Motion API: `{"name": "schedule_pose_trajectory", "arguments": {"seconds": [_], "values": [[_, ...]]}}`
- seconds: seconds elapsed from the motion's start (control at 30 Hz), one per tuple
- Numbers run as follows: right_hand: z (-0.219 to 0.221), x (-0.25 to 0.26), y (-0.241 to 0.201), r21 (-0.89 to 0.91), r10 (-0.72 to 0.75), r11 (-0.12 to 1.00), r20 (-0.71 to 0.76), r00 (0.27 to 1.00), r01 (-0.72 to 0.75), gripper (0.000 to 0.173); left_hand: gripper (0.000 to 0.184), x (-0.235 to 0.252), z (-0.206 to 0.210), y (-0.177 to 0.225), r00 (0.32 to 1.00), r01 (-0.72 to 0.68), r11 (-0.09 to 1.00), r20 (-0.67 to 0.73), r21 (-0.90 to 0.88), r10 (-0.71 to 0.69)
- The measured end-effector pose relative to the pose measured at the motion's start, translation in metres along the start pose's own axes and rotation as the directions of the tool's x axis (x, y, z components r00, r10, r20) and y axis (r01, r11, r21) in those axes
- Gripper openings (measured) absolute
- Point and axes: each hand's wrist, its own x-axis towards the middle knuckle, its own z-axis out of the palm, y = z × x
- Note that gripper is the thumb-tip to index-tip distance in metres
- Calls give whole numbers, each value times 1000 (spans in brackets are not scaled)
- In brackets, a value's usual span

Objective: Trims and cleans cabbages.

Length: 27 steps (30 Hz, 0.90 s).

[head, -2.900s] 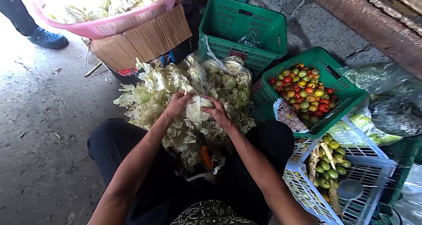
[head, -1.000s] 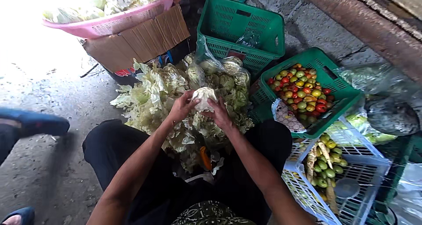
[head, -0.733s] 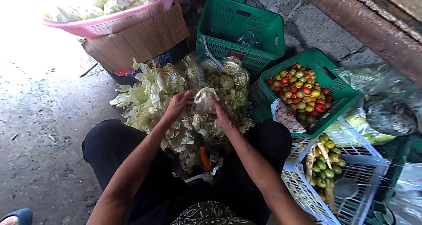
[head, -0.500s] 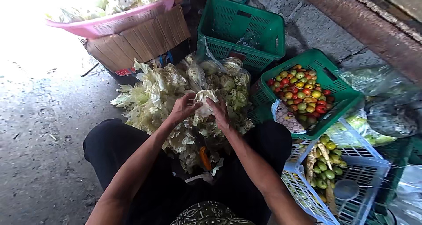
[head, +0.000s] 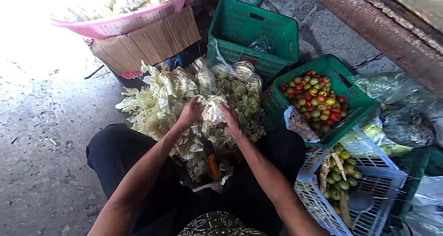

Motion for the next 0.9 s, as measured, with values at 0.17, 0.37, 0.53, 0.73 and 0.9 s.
{"name": "schedule_pose_trajectory", "arguments": {"seconds": [0.17, 0.37, 0.53, 0.73, 0.9], "values": [[-6, 17, 13, 148, 59, 987, 68, 996, -68, 60, 37, 1, 4, -9, 996, -19, 951, 75, -307, 44], [0, 8, 16, -33, -192, 980, 77, 978, 195, 99, 40, -3, 3, -1, 996, -75, 971, 36, -225, 85], [4, 11, 26, -132, -229, 962, 80, 970, 238, 130, 34, -5, 3, 2, 992, -106, 971, 43, -215, 118], [-5, 20, 29, 164, -8, 985, 313, 950, -46, 78, 43, -5, -15, 26, 991, 77, 996, -115, 33, -73], [-6, 11, 17, -2, -88, 996, 305, 948, 93, 87, 62, 9, -34, 2, 910, 158, 925, -414, 345, -1]]}}
